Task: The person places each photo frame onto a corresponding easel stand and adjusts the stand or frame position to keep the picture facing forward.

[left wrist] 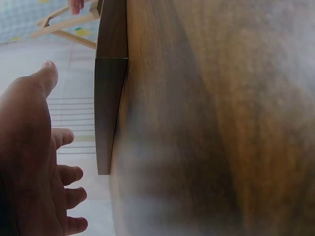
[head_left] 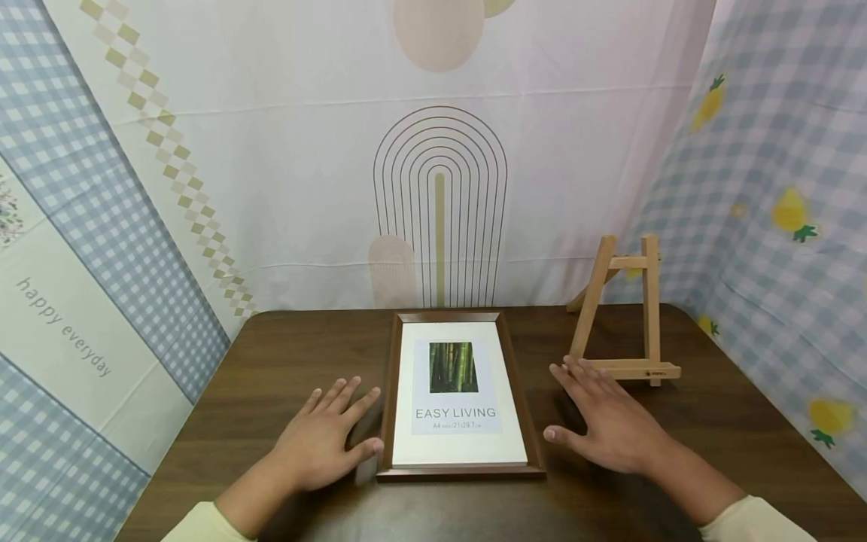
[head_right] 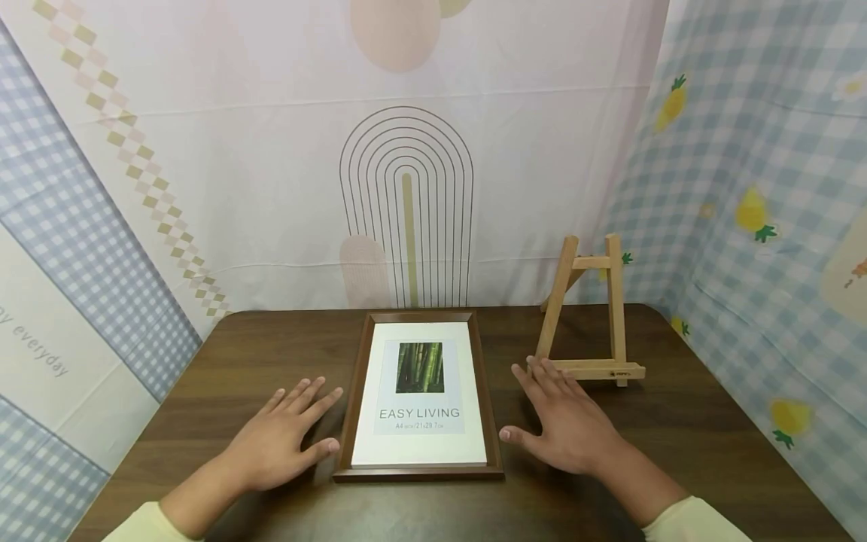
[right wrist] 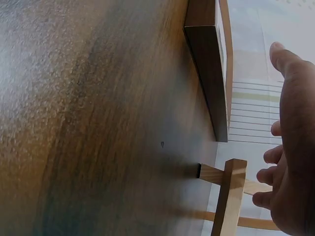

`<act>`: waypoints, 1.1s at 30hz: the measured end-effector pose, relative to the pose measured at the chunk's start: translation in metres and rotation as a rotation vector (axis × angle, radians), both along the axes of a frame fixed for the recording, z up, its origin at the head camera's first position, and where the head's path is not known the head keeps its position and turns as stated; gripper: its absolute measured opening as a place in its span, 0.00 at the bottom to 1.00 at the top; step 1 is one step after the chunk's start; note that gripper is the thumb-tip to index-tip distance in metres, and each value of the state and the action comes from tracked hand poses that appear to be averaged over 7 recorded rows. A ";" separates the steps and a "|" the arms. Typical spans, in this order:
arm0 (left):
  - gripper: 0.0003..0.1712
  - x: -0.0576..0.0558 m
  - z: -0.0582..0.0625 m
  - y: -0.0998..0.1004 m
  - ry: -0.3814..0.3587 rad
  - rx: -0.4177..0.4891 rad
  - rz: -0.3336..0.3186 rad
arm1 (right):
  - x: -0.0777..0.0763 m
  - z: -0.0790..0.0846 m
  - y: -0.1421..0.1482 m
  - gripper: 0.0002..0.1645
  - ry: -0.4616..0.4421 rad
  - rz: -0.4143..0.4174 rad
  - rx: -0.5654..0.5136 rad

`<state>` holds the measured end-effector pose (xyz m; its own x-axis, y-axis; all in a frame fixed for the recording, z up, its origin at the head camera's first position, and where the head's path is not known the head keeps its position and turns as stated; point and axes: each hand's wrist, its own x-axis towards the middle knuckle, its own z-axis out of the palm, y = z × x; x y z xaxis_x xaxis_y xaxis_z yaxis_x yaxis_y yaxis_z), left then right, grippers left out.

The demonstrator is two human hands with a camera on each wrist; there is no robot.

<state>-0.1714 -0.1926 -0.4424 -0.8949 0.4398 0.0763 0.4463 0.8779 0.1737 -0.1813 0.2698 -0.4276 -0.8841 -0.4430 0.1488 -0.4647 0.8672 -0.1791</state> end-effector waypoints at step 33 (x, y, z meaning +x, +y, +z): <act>0.45 -0.007 -0.011 0.010 0.058 -0.016 0.032 | -0.001 -0.009 -0.010 0.53 -0.092 -0.050 -0.013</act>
